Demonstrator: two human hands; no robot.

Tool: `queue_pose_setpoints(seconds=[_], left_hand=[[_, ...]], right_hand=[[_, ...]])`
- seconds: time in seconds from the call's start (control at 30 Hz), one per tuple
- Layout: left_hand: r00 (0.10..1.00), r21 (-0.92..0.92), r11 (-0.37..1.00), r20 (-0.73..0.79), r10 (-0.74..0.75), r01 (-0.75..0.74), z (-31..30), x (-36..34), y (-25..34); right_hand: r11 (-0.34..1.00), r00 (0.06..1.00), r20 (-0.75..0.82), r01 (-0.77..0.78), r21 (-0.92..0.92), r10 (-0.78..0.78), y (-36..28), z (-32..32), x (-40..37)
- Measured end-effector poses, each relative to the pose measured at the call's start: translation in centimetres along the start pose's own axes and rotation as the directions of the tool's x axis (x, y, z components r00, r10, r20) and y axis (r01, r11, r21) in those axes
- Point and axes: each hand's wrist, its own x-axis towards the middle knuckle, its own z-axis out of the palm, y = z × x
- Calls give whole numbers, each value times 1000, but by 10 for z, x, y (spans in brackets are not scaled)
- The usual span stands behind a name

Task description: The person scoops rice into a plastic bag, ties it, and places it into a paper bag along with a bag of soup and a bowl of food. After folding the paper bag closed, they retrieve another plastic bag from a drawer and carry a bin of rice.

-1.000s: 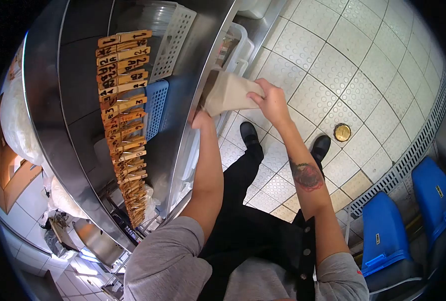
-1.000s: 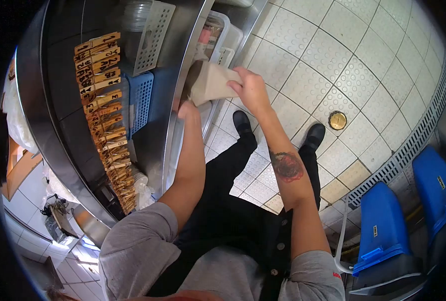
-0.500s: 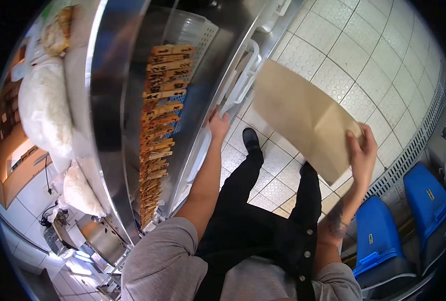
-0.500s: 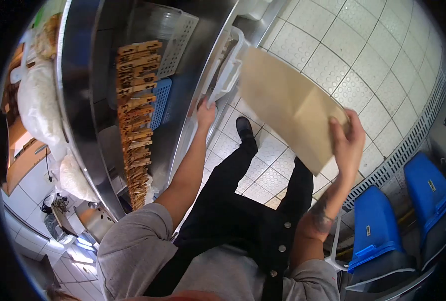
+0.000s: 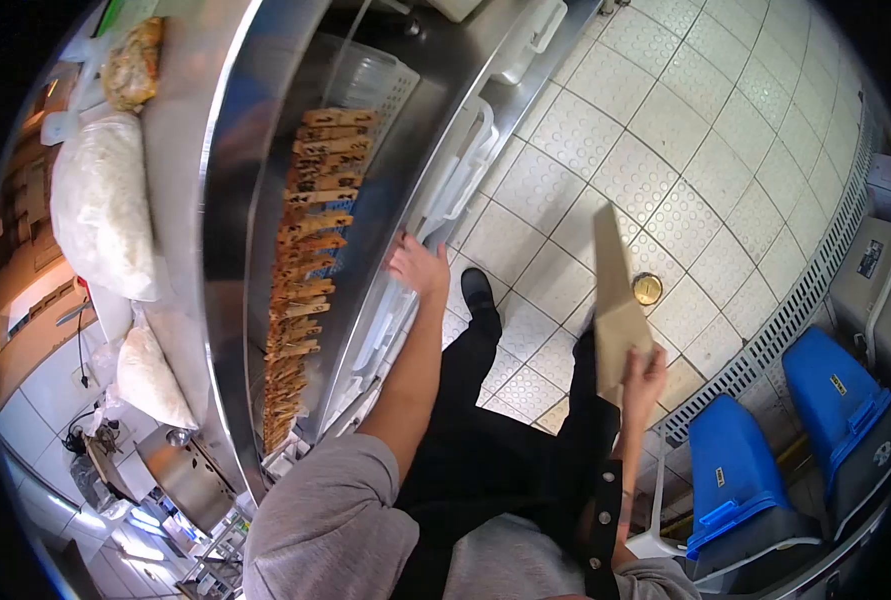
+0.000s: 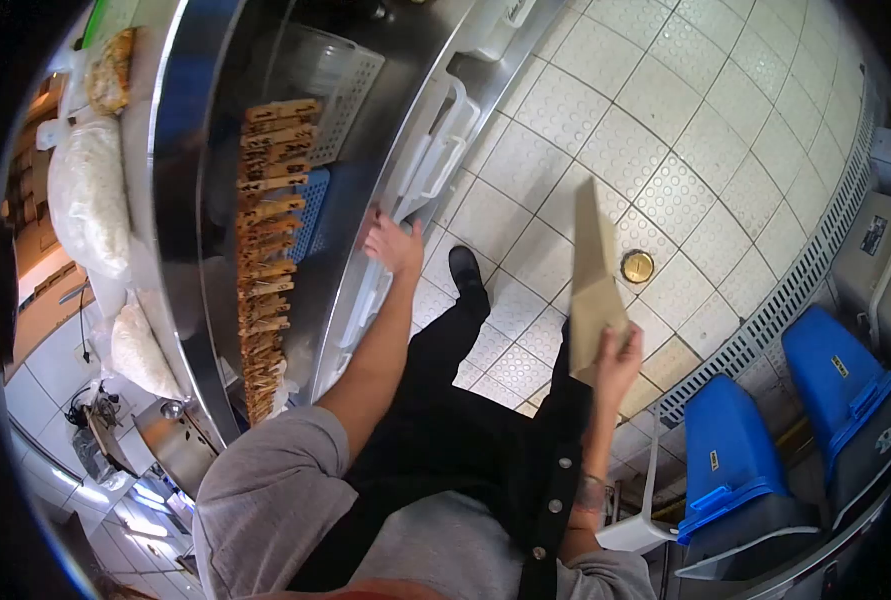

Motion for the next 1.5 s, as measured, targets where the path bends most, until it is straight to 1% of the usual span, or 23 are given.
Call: queue_pose_setpoints(seconds=[0.03,0.17,0.2,0.23,0.3,0.47,0.57,0.67,0.73,0.83,0.87,0.93,0.97,1.0,1.03,1.1,1.2,1.3,1.37,1.4,1.43,1.47,1.5], left_hand=[[999,45,998,12,42,-43,5,8,-2],[972,-64,972,-77,221,-226,85,62,-34],[972,-116,966,-70,222,-229,81,61,-31],[974,-167,960,-58,220,-227,66,56,-23],[974,-184,957,-68,216,-225,48,46,-13],[961,-172,946,-79,263,-273,39,9,4],[915,-141,906,-125,384,-400,62,22,-1],[901,-39,915,-197,387,-401,47,49,8],[977,-176,961,-15,214,-214,56,64,4],[986,5,987,-21,163,-163,37,45,25],[957,-9,961,-95,275,-277,26,17,31],[902,-209,904,146,406,-373,22,-41,34],[754,-375,927,606,253,-10,20,-59,40],[559,-416,898,783,272,146,-5,-76,51],[558,-583,705,768,314,404,-38,-108,57],[227,-442,645,892,391,623,-114,-128,74],[412,-502,861,804,428,85,-167,-125,79],[468,-700,708,599,650,-88,-257,-115,77],[602,-703,675,445,663,-224,-334,-109,65],[657,-688,665,363,661,-290,-368,-106,53],[722,-685,619,195,664,-384,-390,-105,35],[762,-662,582,26,647,-472,-409,-106,13],[783,-678,585,22,622,-445,-441,-110,-6]], right_hand=[[993,994,44,-101,59,98,3,13,-7],[997,998,55,-16,77,12,39,57,-22],[995,995,75,-67,69,62,51,62,-25],[992,990,111,-81,-96,92,58,61,-24],[989,975,184,-103,-106,122,48,60,-18],[997,991,103,-81,10,80,68,67,-4],[993,988,102,-115,-24,116,58,65,0],[993,987,109,-117,-6,117,54,67,5],[995,992,82,-101,16,99,56,61,5],[1000,1000,26,8,3,-9,48,67,5],[995,997,21,79,-60,-78,53,68,-1],[947,956,28,292,-137,-291,33,59,-14],[893,904,44,426,-147,-424,14,58,-27],[880,893,91,449,-151,-440,-14,54,-45],[868,881,139,470,-159,-452,-44,48,-68],[806,787,247,591,-39,-565,-88,33,-105],[765,686,440,644,3,-580,-167,1,-142],[735,460,671,651,190,-582,-226,-34,-142],[738,221,830,607,295,-513,-276,-56,-116],[916,352,905,390,92,-240,-303,-68,-100],[886,492,793,448,123,-359,-320,-67,-79],[762,554,573,613,212,-605,-342,-61,-53],[735,631,409,655,173,-659,-384,-57,-32]])
